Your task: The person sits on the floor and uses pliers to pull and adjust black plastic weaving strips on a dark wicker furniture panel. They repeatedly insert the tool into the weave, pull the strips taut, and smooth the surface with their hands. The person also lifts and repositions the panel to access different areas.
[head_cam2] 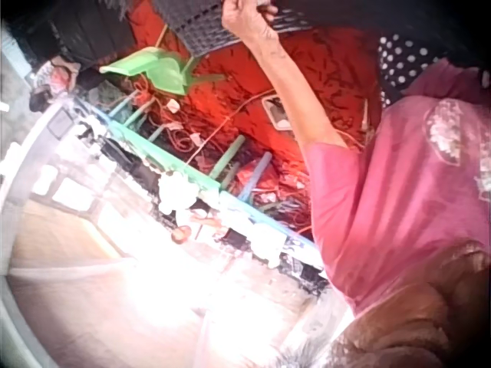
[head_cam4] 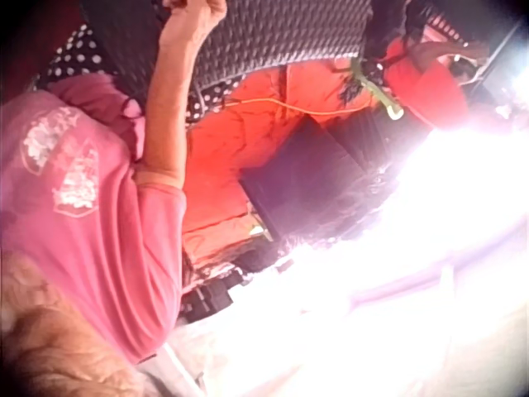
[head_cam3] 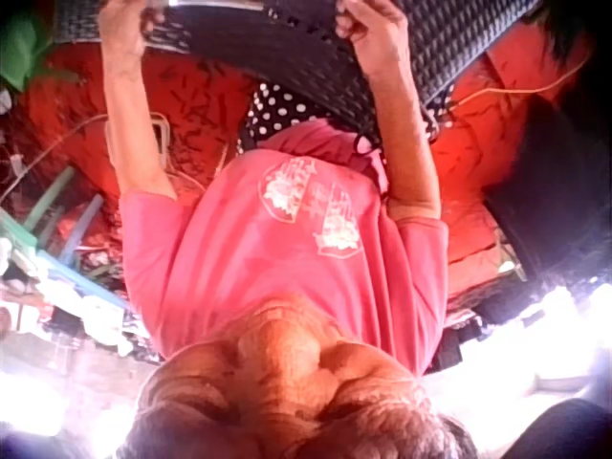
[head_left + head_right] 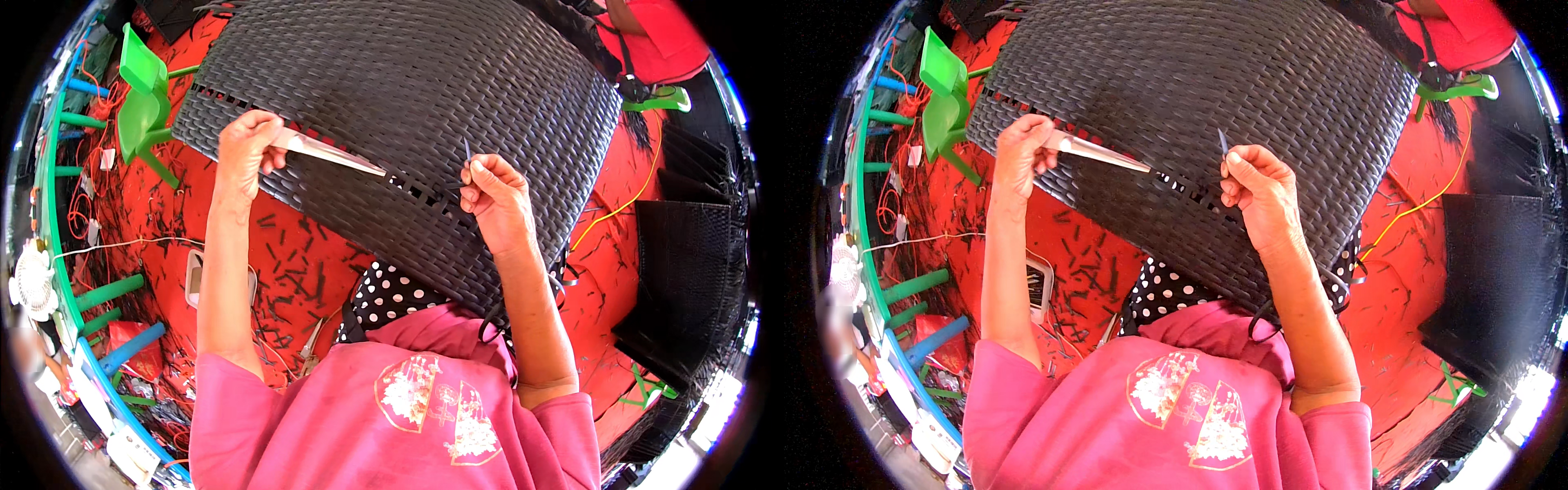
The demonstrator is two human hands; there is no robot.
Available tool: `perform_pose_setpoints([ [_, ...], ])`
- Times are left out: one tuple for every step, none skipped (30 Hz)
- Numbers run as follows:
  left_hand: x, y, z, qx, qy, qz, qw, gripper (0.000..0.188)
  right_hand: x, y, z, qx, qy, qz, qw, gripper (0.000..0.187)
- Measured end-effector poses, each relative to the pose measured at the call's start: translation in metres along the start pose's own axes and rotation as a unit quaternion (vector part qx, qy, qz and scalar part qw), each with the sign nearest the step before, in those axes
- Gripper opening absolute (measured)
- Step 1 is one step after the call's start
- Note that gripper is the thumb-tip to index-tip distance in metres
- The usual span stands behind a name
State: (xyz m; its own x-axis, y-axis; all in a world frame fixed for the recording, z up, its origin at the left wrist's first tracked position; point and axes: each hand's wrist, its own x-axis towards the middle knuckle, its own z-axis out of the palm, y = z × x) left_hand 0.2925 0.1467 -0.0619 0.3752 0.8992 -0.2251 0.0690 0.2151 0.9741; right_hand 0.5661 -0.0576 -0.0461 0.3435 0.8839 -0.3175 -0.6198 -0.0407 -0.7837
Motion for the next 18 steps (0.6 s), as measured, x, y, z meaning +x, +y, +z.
perform_pose_setpoints([
  [-0.004, 0.006, 0.002, 0.013, 0.030, 0.022, 0.999, 0.013, -0.001, -0.001, -0.004, 0.021, 0.003, 0.005, 1.000, 0.008],
  [-0.010, 0.013, 0.001, 0.012, 0.054, 0.046, 0.997, 0.013, -0.004, -0.001, -0.007, 0.024, 0.006, 0.007, 1.000, 0.008],
  [-0.017, 0.018, 0.001, 0.011, 0.078, 0.071, 0.994, 0.012, -0.007, -0.002, -0.008, 0.023, 0.012, 0.004, 1.000, 0.008],
  [-0.024, 0.023, 0.003, 0.003, 0.084, 0.096, 0.992, 0.012, -0.011, -0.003, -0.007, 0.021, 0.016, 0.002, 1.000, 0.008],
  [-0.031, 0.026, 0.006, -0.005, 0.092, 0.120, 0.989, 0.012, -0.015, -0.003, -0.007, 0.019, 0.020, 0.002, 1.000, 0.008],
  [-0.038, 0.029, 0.009, 0.005, 0.091, 0.125, 0.988, 0.013, -0.018, -0.003, -0.008, 0.024, 0.014, -0.007, 1.000, 0.008],
  [-0.045, 0.031, 0.012, 0.021, 0.090, 0.136, 0.986, 0.013, -0.021, -0.002, -0.008, 0.019, 0.013, -0.014, 1.000, 0.008],
  [-0.050, 0.033, 0.016, 0.036, 0.088, 0.146, 0.985, 0.013, -0.024, -0.002, -0.008, 0.013, 0.012, -0.021, 1.000, 0.008],
  [-0.053, 0.034, 0.019, 0.052, 0.085, 0.157, 0.983, 0.013, -0.026, -0.002, -0.008, 0.007, 0.013, -0.028, 1.000, 0.008],
  [-0.056, 0.035, 0.020, 0.058, 0.085, 0.170, 0.980, 0.011, -0.027, -0.001, -0.006, -0.007, 0.016, -0.037, 0.999, 0.007],
  [-0.058, 0.035, 0.022, 0.065, 0.088, 0.172, 0.979, 0.010, -0.027, 0.000, -0.006, -0.012, 0.019, -0.040, 0.999, 0.007],
  [-0.061, 0.036, 0.026, 0.073, 0.091, 0.173, 0.978, 0.010, -0.029, 0.001, -0.005, -0.017, 0.022, -0.044, 0.999, 0.007],
  [-0.062, 0.036, 0.030, 0.079, 0.094, 0.175, 0.977, 0.009, -0.030, 0.002, -0.006, -0.024, 0.026, -0.048, 0.998, 0.007],
  [-0.062, 0.036, 0.032, 0.078, 0.092, 0.178, 0.977, 0.008, -0.031, 0.003, -0.006, -0.035, 0.031, -0.051, 0.998, 0.007],
  [-0.060, 0.036, 0.036, 0.071, 0.088, 0.176, 0.978, 0.008, -0.031, 0.005, -0.007, -0.043, 0.031, -0.053, 0.997, 0.007],
  [-0.060, 0.036, 0.037, 0.071, 0.082, 0.174, 0.979, 0.009, -0.031, 0.005, -0.007, -0.052, 0.030, -0.053, 0.997, 0.007],
  [-0.059, 0.036, 0.037, 0.072, 0.076, 0.173, 0.979, 0.009, -0.032, 0.006, -0.008, -0.062, 0.029, -0.054, 0.996, 0.007],
  [-0.058, 0.037, 0.038, 0.075, 0.070, 0.173, 0.980, 0.009, -0.032, 0.007, -0.008, -0.058, 0.026, -0.054, 0.997, 0.007],
])
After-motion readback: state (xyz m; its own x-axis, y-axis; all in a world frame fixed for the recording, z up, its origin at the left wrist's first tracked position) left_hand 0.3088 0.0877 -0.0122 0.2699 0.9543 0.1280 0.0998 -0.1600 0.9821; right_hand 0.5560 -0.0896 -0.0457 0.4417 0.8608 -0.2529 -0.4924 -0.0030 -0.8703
